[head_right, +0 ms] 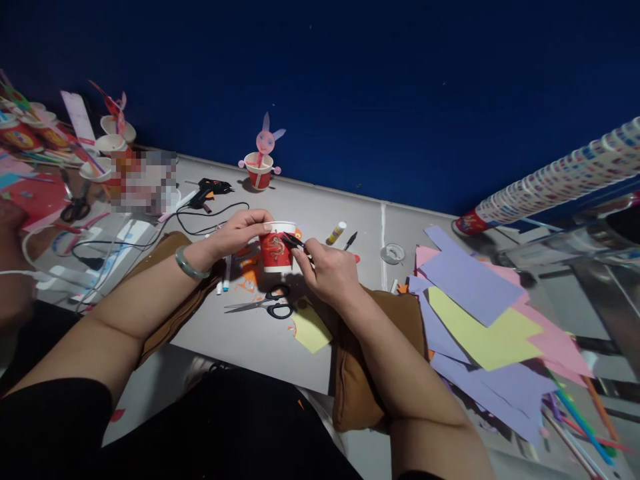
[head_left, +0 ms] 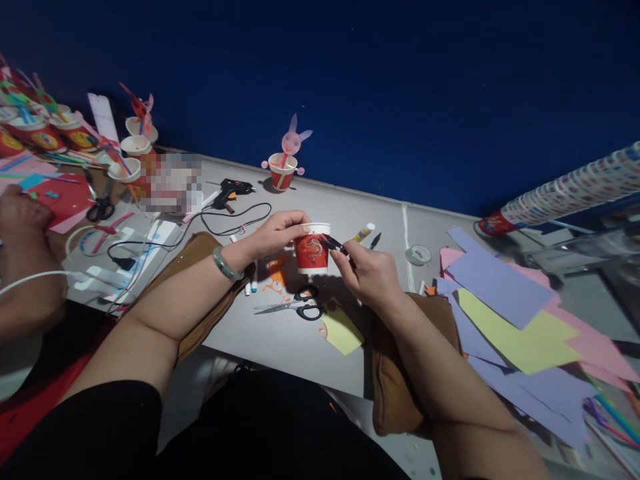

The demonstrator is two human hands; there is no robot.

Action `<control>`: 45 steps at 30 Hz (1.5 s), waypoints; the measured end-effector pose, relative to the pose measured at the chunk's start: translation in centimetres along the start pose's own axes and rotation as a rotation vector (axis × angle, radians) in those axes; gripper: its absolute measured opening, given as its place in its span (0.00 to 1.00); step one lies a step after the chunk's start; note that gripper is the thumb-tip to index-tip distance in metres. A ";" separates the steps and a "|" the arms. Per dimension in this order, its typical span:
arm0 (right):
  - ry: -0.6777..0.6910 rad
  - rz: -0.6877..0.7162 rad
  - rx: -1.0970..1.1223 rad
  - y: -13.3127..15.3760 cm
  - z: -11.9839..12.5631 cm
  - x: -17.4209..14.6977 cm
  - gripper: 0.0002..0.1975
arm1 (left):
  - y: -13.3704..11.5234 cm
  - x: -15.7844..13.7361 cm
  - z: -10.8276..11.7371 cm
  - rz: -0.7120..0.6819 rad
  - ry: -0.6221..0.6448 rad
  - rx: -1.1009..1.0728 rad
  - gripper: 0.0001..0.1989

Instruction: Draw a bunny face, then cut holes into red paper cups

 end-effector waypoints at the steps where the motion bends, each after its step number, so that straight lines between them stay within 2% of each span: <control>1: 0.013 0.007 -0.019 0.0 0.0 0.0 0.22 | 0.0 -0.1 0.0 0.009 0.016 -0.007 0.14; 7: 0.059 0.025 -0.047 0.1 -0.3 0.0 0.23 | -0.5 -0.4 -0.2 0.028 0.105 0.011 0.12; 18: 0.084 0.072 -0.027 0.3 -0.4 -0.1 0.23 | -1.1 -0.6 -0.2 0.025 0.165 -0.002 0.10; 36: 0.103 0.050 0.027 0.6 -0.5 -0.1 0.22 | -1.3 -0.6 -0.4 0.002 0.162 0.005 0.10; 45: 0.042 0.008 -0.061 0.6 -0.8 -0.4 0.22 | -1.1 -0.7 -0.4 -0.050 0.099 0.088 0.12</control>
Point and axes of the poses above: each hand's wrist, its own x-axis towards the middle knuckle, its own z-axis out of the back of the hand, y = z × x, the point moved 2 cm from there along x, towards the middle knuckle, and after that the axes turned 8 degrees about z, right-handed, at the moved point
